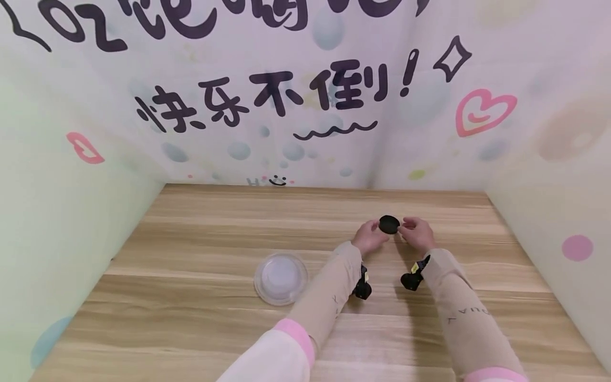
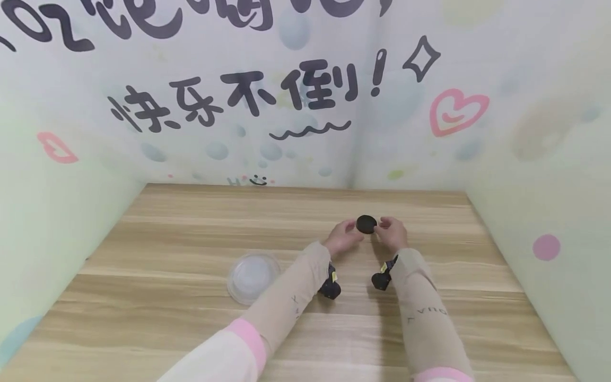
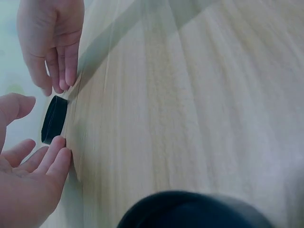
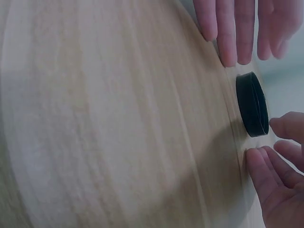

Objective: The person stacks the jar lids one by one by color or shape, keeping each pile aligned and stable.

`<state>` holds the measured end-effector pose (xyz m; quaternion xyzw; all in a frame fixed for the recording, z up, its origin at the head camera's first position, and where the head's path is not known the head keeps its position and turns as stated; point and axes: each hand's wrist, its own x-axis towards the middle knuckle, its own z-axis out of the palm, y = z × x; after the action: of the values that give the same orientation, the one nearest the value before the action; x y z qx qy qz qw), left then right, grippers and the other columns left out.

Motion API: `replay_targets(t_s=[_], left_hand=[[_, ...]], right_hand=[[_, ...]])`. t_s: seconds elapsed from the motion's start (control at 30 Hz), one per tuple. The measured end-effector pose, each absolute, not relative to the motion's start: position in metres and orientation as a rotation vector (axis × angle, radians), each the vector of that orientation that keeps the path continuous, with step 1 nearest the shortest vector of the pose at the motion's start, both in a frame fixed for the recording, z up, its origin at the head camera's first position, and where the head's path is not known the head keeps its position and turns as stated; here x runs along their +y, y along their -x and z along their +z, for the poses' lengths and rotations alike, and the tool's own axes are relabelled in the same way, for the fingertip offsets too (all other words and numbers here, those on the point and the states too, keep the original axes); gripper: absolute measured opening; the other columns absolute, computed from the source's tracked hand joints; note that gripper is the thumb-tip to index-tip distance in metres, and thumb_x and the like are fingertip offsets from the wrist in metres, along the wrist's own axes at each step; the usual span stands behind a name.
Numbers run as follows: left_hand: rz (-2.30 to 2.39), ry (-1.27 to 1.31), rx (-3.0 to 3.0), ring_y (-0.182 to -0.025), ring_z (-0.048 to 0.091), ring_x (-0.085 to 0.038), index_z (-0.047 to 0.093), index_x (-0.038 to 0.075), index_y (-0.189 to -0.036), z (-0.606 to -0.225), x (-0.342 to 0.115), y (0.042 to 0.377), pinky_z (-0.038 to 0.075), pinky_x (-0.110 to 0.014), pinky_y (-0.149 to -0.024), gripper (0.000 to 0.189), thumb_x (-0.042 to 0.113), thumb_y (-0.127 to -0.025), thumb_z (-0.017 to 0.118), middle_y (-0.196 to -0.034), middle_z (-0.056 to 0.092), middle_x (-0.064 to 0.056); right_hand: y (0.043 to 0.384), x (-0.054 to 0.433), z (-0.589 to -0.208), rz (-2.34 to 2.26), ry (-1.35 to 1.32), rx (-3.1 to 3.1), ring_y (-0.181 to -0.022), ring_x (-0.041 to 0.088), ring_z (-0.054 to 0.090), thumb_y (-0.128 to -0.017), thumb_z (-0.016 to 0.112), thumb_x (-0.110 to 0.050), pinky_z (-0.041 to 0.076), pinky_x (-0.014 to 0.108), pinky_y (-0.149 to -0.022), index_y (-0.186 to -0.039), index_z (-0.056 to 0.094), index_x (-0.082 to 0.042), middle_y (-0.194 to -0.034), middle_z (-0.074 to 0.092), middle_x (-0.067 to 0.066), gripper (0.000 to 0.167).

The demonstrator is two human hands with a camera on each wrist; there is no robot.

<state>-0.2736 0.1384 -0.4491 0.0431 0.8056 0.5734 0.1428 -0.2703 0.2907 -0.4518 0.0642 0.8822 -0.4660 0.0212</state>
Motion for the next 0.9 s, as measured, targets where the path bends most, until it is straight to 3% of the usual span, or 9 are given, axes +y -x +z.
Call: replay_targets(t_s=[0.1,0.3,0.6,0.8,0.9], left_hand=[[1.667,-0.109,2.297,-0.115,0.044,-0.023,0.049,0.002,-0.123,-0.449,0.139,0.273,0.037,-0.027,-0.092,0.049,0.011,-0.078,0.065,-0.124,0.050,-0.012],[1.712,-0.106,2.218,-0.116,0.044,-0.021,0.049,0.001,-0.123,-0.454,0.143,0.275,0.036,-0.027,-0.092,0.050,0.010,-0.076,0.066,-0.124,0.050,-0.011],[1.761,-0.148,2.211,-0.114,0.046,-0.023,0.050,-0.002,-0.121,-0.457,0.144,0.277,0.038,-0.024,-0.090,0.048,0.007,-0.077,0.065,-0.121,0.052,-0.015],[1.744,-0.141,2.201,-0.108,0.051,-0.021,0.052,0.001,-0.120,-0.466,0.139,0.287,0.042,-0.029,-0.087,0.046,0.010,-0.078,0.065,-0.118,0.055,-0.013],[1.749,-0.176,2.213,-0.097,0.056,-0.014,0.055,0.008,-0.117,-0.513,0.146,0.318,0.045,-0.025,-0.079,0.046,0.021,-0.076,0.069,-0.110,0.060,-0.006]], right_hand=[[0.270,0.290,-0.451,-1.405,-0.177,2.756,-0.102,0.039,0.051,-0.086,0.048,-0.007,0.048,0.027,-0.072,-0.123,0.036,0.017,-0.116,0.046,0.034,0.045],[0.269,0.292,-0.452,-1.347,-0.138,2.772,-0.107,0.042,0.046,-0.086,0.047,-0.007,0.044,0.041,-0.084,-0.123,0.037,0.016,-0.116,0.045,0.035,0.045],[0.272,0.293,-0.456,-1.377,-0.116,2.803,-0.102,0.039,0.051,-0.083,0.050,-0.003,0.047,0.023,-0.068,-0.117,0.045,0.016,-0.112,0.050,0.033,0.039],[0.274,0.290,-0.455,-1.378,-0.134,2.790,-0.092,0.032,0.056,-0.083,0.050,-0.004,0.047,0.021,-0.063,-0.113,0.050,0.014,-0.109,0.053,0.031,0.034],[0.274,0.287,-0.454,-1.384,-0.136,2.781,-0.081,0.025,0.058,-0.083,0.050,-0.004,0.048,0.021,-0.061,-0.110,0.052,0.014,-0.106,0.054,0.031,0.032]])
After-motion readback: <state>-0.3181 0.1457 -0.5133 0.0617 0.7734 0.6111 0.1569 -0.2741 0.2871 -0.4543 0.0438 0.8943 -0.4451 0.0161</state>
